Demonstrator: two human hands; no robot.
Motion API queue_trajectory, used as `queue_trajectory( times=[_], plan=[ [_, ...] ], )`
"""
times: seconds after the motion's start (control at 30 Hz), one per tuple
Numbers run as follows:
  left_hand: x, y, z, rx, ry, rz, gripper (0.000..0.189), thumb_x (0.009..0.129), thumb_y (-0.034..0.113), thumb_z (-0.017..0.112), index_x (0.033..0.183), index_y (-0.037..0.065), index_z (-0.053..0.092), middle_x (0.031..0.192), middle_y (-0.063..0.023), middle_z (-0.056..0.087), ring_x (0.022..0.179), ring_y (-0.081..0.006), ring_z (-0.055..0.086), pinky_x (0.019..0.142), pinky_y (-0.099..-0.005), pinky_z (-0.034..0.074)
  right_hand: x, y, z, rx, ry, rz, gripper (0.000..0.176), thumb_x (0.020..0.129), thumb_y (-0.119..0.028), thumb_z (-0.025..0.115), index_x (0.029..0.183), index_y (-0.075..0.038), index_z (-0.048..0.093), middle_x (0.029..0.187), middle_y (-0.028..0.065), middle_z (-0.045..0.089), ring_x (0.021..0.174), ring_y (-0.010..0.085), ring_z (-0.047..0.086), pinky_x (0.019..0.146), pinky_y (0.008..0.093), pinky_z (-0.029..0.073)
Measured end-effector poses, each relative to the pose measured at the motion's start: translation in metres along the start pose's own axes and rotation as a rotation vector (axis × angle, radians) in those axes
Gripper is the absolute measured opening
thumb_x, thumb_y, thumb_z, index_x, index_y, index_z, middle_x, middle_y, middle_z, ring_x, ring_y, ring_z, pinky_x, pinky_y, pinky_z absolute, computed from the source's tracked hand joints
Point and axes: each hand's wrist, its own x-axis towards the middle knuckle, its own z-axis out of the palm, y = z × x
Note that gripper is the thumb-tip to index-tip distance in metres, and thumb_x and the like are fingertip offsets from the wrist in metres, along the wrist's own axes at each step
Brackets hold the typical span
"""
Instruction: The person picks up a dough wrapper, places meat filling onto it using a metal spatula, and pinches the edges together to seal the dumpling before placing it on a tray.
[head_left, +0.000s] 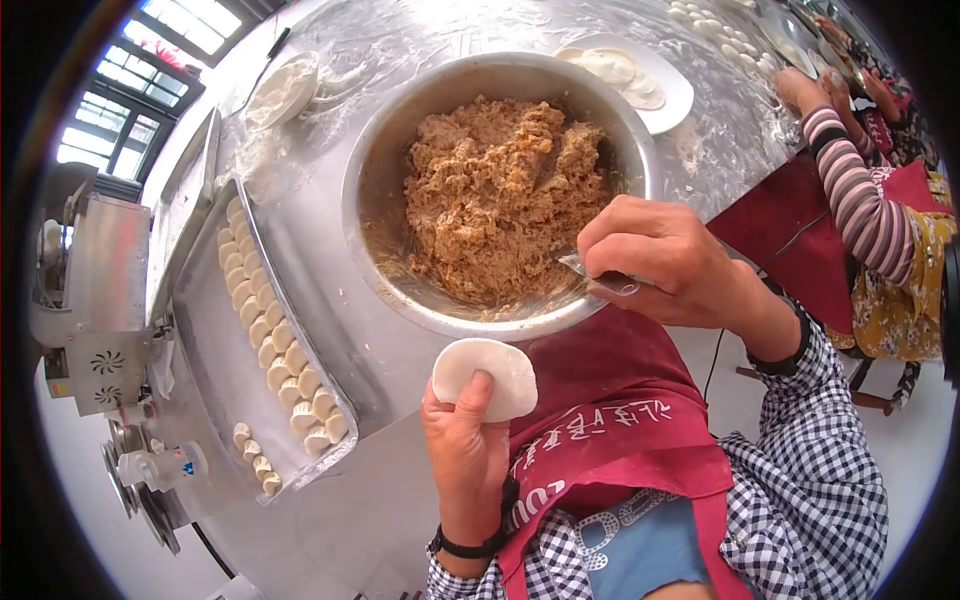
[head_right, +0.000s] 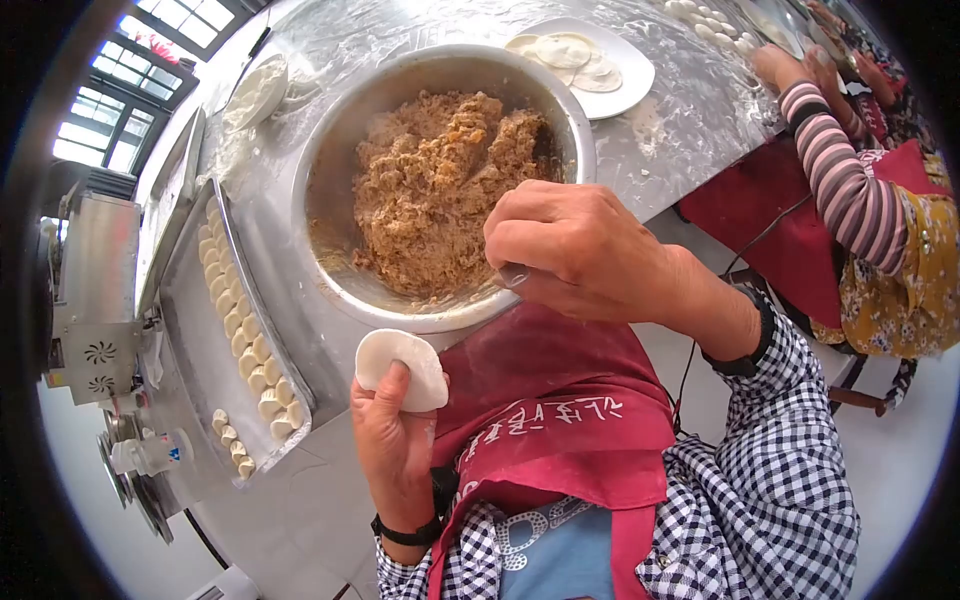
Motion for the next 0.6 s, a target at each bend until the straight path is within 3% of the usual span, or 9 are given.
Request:
queue_trajectory(
  times=[0.27,0.33,0.6],
  plan=[
    [-0.001,-0.009,-0.013,0.050,0.017,0.004,0.025,0.083,0.004,0.059,0.107,0.002,0.051,0.096,-0.0115,0.061,0.084,-0.0232,0.063,0.068,-0.0398,0.056,0.004,0.008,-0.004,-0.033,-0.060,0.051,0.011,0.070,-0.002,0.061,0.079,-0.001,0.056,0.074,0.0113,0.055,0.066,0.0289,0.056,0.058,0.0352,0.046],
    [0.001,-0.010,-0.017,0.033,0.015,-0.008,0.026,0.083,0.003,0.057,0.108,0.002,0.051,0.099,-0.0123,0.060,0.087,-0.0237,0.062,0.071,-0.0406,0.055,0.003,0.010,-0.011,0.092,-0.049,0.150,0.009,0.074,-0.001,0.062,0.082,0.000,0.058,0.075,0.0115,0.058,0.068,0.0273,0.058,0.061,0.0336,0.047],
    [-0.003,-0.006,-0.015,-0.057,0.058,-0.044,0.030,0.083,0.001,0.053,0.112,-0.001,0.048,0.106,-0.0137,0.058,0.097,-0.0248,0.059,0.080,-0.0411,0.052,0.017,0.008,0.001,0.289,0.082,0.076,0.009,0.076,0.000,0.062,0.085,0.000,0.061,0.084,0.0121,0.063,0.078,0.0240,0.062,0.069,0.0311,0.049]
  ],
)
